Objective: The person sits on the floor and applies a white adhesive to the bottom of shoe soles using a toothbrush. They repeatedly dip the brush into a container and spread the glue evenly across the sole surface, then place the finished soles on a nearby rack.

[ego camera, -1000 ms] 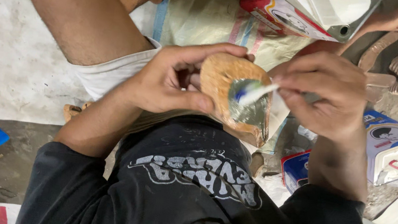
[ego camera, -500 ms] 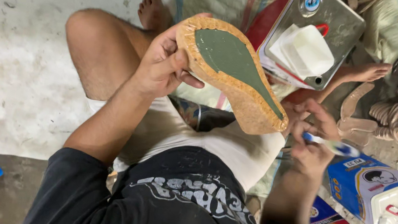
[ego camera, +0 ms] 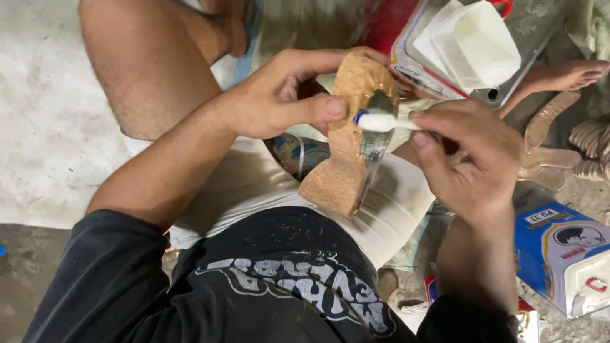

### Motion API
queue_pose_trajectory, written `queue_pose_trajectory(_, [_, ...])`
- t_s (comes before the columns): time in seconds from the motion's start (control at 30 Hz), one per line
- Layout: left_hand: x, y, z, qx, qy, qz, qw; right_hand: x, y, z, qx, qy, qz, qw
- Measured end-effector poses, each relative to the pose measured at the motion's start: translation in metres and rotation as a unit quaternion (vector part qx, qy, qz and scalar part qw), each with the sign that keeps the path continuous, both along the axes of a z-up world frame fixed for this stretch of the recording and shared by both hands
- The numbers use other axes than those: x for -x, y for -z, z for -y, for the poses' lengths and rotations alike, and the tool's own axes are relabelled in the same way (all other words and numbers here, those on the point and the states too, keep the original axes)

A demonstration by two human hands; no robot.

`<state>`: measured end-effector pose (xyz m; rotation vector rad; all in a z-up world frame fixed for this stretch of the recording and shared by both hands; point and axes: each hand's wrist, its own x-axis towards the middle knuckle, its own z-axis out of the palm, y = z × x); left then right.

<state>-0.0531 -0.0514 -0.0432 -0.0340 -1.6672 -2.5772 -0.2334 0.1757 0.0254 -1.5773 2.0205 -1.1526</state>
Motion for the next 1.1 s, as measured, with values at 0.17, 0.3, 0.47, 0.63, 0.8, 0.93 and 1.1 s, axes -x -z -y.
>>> queue_pose_trajectory(0.17, [-0.005,0.006,0.006,-0.032,0.004,0.022,0.999,0.014,-0.002,0.005,0.001,-0.115,0.136,0.984])
queue_pose_trajectory(0.3, [-0.008,0.018,0.008,-0.079,0.001,0.016,0.997,0.012,0.017,-0.015,0.0,-0.029,0.054,0.998])
queue_pose_trajectory(0.47, [-0.011,0.033,0.015,-0.186,-0.028,-0.021,0.982,0.011,0.011,-0.067,0.074,-0.132,0.344,0.927])
queue_pose_trajectory(0.63, [-0.012,0.037,0.01,-0.26,-0.081,-0.03,0.962,-0.019,0.053,-0.088,0.107,0.085,0.398,0.907])
queue_pose_trajectory(0.8, [0.009,0.012,0.005,-0.244,-0.124,-0.007,0.962,-0.053,0.085,-0.068,0.137,0.146,0.304,0.931])
queue_pose_trajectory(0.93, [0.049,-0.005,0.034,-0.171,-0.075,-0.01,0.982,-0.035,0.062,-0.041,0.126,0.292,0.162,0.934])
queue_pose_trajectory(1.1, [0.115,0.035,0.099,0.044,-0.05,0.052,0.996,0.08,0.046,-0.022,0.26,0.497,0.095,0.822])
